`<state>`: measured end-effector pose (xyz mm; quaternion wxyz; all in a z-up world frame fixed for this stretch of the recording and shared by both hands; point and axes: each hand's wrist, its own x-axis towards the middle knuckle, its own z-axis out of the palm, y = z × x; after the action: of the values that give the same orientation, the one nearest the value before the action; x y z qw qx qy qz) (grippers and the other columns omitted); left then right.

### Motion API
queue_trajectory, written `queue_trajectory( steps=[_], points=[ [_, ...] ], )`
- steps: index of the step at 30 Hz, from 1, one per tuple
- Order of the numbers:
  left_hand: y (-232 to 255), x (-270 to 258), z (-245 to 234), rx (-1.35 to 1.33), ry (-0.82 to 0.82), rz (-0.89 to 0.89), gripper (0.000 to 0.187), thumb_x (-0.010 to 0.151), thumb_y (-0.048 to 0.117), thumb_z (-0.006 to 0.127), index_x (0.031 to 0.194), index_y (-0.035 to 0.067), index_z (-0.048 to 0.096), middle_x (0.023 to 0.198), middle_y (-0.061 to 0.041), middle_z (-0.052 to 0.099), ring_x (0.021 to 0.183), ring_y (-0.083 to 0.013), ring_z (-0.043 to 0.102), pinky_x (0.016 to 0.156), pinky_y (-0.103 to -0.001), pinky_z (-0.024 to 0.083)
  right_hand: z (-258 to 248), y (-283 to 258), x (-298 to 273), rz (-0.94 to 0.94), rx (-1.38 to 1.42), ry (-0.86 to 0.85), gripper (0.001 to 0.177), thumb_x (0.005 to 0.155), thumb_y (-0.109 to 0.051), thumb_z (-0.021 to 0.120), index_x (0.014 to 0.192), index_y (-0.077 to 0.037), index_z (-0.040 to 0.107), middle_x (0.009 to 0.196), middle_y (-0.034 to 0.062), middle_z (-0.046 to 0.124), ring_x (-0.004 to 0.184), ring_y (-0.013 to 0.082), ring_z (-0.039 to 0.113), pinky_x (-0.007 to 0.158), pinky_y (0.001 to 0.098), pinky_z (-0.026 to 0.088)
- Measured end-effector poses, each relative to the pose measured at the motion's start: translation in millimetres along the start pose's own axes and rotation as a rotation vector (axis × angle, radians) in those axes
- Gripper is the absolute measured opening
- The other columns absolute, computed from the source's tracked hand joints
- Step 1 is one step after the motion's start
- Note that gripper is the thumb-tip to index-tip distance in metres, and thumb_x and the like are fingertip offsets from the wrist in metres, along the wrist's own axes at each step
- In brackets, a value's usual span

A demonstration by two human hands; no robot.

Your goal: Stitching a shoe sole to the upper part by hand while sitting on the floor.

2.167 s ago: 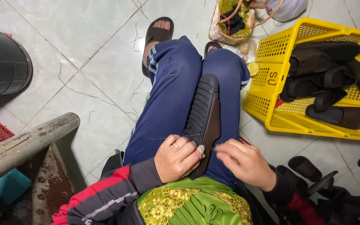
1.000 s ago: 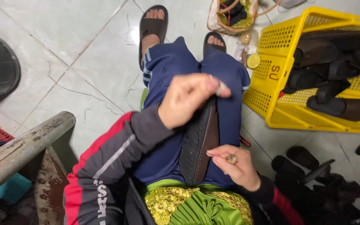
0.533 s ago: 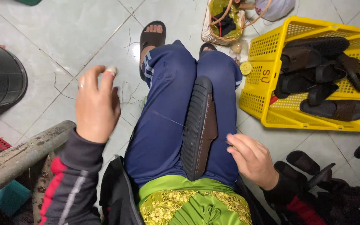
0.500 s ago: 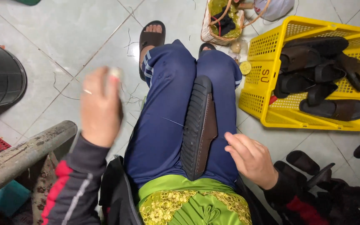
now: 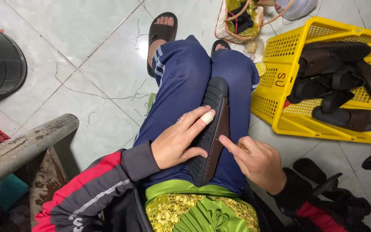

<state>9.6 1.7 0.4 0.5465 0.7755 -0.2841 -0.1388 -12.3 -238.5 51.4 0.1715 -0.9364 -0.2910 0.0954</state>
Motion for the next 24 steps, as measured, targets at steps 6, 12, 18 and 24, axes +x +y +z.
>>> queue_trajectory(
  steps=[6, 12, 18, 24],
  points=[
    [-3.8, 0.7, 3.7, 0.001, 0.012, -0.010, 0.086, 0.076, 0.029, 0.075, 0.143, 0.002, 0.029, 0.146, -0.020, 0.032, 0.128, -0.0388, 0.044, 0.105, -0.042, 0.041, -12.1, -8.9, 4.2, 0.023, -0.077, -0.073, 0.051, 0.075, -0.004, 0.064, 0.124, -0.016, 0.063, 0.073, -0.0018, 0.045, 0.052, 0.0123, 0.042, 0.050, 0.0262, 0.037],
    [-6.1, 3.0, 0.9, -0.007, 0.015, 0.001, 0.083, 0.075, 0.029, 0.075, 0.141, 0.000, 0.033, 0.144, -0.020, 0.034, 0.127, -0.0378, 0.045, 0.104, -0.042, 0.041, -13.4, -8.0, 5.4, 0.037, -0.121, -0.142, 0.052, 0.075, -0.004, 0.062, 0.126, -0.018, 0.062, 0.071, -0.0018, 0.043, 0.047, 0.0112, 0.041, 0.045, 0.0270, 0.037],
    [-11.3, 2.7, 2.7, -0.041, 0.013, -0.005, 0.082, 0.075, 0.027, 0.076, 0.141, 0.001, 0.034, 0.144, -0.019, 0.034, 0.127, -0.0374, 0.045, 0.103, -0.041, 0.042, -15.3, -4.8, 4.4, 0.076, -0.107, -0.201, 0.057, 0.075, -0.006, 0.062, 0.129, -0.025, 0.058, 0.068, -0.0026, 0.043, 0.045, 0.0129, 0.038, 0.041, 0.0280, 0.034],
    [-13.5, 4.9, 3.3, -0.039, 0.042, -0.015, 0.077, 0.077, 0.031, 0.072, 0.138, -0.001, 0.039, 0.142, -0.020, 0.036, 0.121, -0.0364, 0.048, 0.099, -0.040, 0.043, 44.3, 9.6, -2.1, -0.061, 0.004, 0.056, 0.043, 0.081, -0.013, 0.072, 0.117, -0.009, 0.048, 0.097, 0.0070, 0.055, 0.057, 0.0214, 0.054, 0.050, 0.0347, 0.042]
  ],
)
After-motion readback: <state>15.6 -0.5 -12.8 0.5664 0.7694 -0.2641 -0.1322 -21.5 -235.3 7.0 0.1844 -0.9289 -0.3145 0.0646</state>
